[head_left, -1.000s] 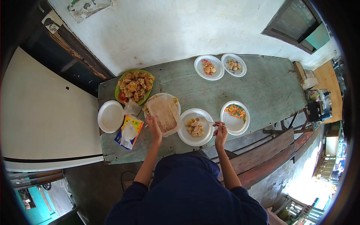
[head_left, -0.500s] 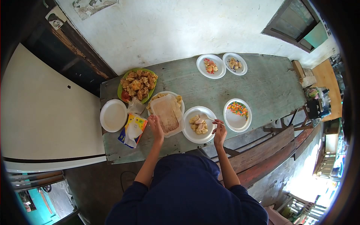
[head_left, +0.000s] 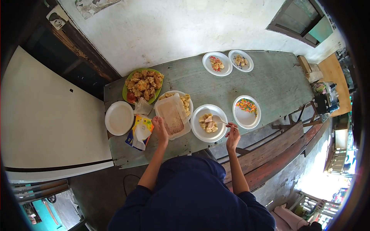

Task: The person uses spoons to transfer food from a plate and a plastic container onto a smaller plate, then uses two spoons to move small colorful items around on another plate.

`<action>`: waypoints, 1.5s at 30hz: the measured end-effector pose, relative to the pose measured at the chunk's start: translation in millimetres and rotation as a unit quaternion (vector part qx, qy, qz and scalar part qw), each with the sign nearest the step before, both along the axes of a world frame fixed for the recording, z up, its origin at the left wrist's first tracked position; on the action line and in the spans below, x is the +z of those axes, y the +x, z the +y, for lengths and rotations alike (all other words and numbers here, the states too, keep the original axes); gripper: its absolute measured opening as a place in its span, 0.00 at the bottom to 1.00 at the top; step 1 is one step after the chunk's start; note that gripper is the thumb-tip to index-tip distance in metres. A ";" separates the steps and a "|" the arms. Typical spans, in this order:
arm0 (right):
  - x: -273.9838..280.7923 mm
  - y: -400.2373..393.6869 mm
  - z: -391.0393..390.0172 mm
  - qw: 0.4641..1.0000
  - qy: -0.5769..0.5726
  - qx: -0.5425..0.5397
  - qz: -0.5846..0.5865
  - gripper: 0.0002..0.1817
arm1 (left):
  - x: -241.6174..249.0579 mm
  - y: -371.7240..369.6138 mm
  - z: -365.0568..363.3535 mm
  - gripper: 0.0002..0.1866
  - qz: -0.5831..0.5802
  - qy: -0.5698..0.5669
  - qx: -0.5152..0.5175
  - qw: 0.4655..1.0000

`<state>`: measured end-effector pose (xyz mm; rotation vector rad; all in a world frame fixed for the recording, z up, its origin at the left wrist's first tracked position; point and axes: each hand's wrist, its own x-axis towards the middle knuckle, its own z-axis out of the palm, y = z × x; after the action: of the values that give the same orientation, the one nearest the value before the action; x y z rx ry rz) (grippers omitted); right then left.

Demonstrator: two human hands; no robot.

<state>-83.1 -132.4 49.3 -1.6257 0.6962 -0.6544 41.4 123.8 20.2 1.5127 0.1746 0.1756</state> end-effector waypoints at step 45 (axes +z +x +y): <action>16.5 -4.1 184.4 0.926 -0.087 0.352 0.105 0.17 | -88.0 -63.9 343.4 0.19 0.285 0.037 0.131 0.949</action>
<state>-87.1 51.9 65.8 -1.9678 0.1616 -0.0136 -22.6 467.2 -67.7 1.5793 0.8427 -0.0518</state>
